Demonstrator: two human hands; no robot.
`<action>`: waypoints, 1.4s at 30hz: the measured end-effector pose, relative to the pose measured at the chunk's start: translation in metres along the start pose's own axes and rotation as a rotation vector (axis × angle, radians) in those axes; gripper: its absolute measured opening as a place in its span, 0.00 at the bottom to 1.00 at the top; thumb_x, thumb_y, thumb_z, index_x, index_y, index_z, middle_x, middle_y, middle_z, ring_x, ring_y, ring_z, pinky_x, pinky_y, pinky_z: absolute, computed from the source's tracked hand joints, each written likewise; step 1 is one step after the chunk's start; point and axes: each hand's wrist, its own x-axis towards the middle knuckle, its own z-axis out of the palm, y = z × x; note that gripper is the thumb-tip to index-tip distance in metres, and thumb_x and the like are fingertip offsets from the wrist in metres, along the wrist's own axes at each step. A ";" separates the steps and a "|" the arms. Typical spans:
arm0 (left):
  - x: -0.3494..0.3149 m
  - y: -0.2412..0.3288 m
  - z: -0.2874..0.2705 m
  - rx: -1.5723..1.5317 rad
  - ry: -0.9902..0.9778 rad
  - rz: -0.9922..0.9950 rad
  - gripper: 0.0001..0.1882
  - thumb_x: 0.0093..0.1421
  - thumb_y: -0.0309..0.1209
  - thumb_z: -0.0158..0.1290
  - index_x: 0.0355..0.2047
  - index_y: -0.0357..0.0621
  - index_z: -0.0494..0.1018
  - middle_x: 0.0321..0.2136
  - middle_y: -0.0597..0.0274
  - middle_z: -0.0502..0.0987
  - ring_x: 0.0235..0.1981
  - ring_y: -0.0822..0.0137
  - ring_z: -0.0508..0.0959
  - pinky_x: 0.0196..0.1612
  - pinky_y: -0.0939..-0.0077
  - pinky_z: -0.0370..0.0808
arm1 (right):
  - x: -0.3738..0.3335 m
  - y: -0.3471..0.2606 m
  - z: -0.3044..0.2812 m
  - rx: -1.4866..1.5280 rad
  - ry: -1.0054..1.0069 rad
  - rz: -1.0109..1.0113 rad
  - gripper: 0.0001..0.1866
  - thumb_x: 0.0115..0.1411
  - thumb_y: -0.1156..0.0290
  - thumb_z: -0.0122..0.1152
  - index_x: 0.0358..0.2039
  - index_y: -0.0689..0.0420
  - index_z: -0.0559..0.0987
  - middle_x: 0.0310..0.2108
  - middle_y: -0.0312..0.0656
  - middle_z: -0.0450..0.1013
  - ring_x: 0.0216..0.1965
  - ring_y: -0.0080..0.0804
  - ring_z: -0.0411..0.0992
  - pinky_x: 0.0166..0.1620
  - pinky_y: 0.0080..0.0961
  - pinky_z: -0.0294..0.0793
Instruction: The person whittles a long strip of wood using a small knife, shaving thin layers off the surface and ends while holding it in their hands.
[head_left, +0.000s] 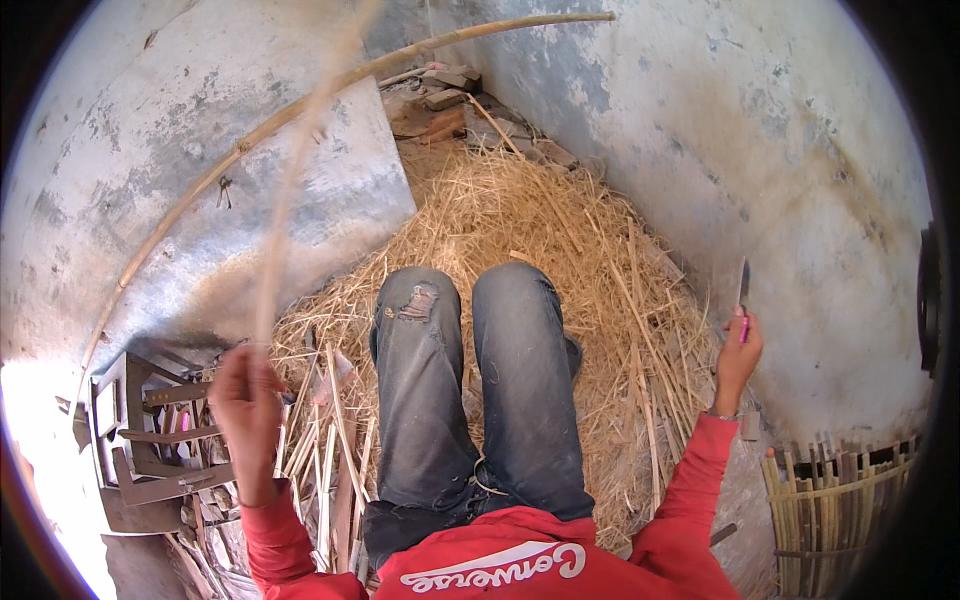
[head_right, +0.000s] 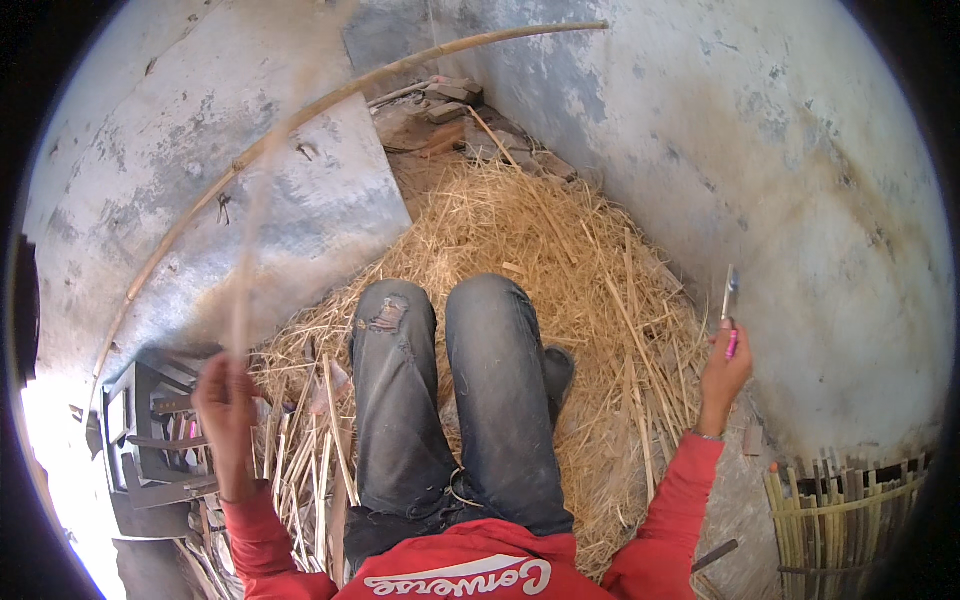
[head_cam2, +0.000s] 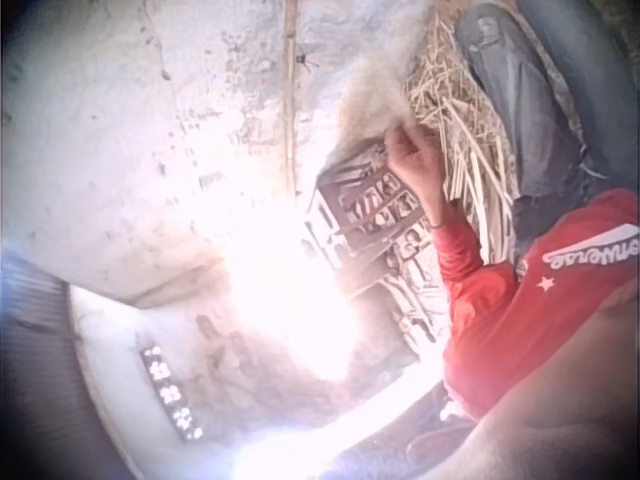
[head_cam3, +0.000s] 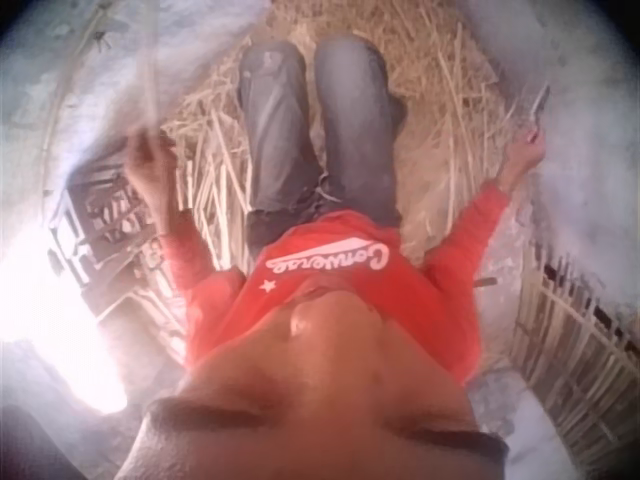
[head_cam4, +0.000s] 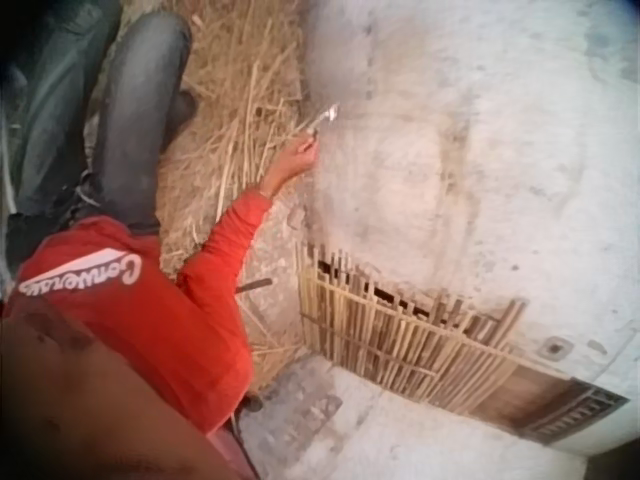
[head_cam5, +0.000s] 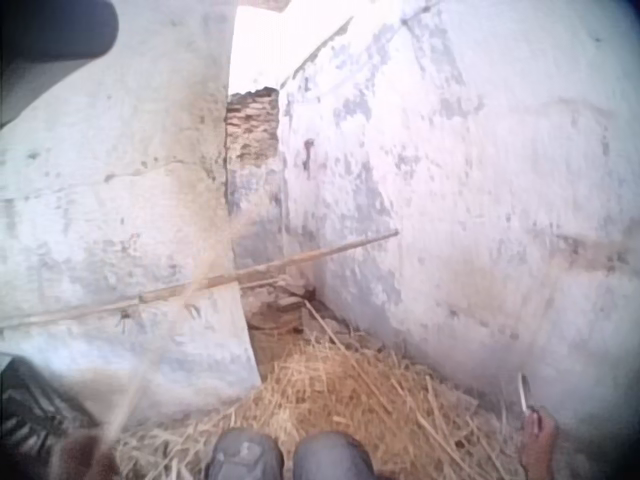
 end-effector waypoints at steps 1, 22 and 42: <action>-0.007 0.003 0.016 -0.071 -0.121 -0.077 0.07 0.73 0.28 0.53 0.45 0.39 0.79 0.22 0.70 0.76 0.21 0.81 0.72 0.23 0.83 0.68 | -0.011 -0.014 0.008 0.199 -0.041 0.035 0.16 0.71 0.59 0.61 0.46 0.60 0.83 0.23 0.29 0.70 0.24 0.17 0.65 0.30 0.20 0.67; -0.056 0.018 0.125 -0.079 -0.700 -0.091 0.15 0.70 0.29 0.58 0.51 0.29 0.79 0.27 0.57 0.83 0.27 0.73 0.82 0.33 0.76 0.77 | -0.078 -0.132 0.158 0.379 -0.430 -0.332 0.22 0.71 0.74 0.57 0.65 0.55 0.76 0.22 0.39 0.68 0.25 0.16 0.61 0.27 0.22 0.64; -0.055 0.016 0.117 -0.085 -0.738 -0.199 0.17 0.70 0.31 0.57 0.52 0.28 0.80 0.21 0.65 0.78 0.23 0.78 0.77 0.29 0.78 0.74 | -0.098 -0.105 0.128 0.515 -0.819 -0.216 0.21 0.72 0.75 0.55 0.64 0.63 0.75 0.46 0.43 0.82 0.39 0.19 0.75 0.47 0.19 0.74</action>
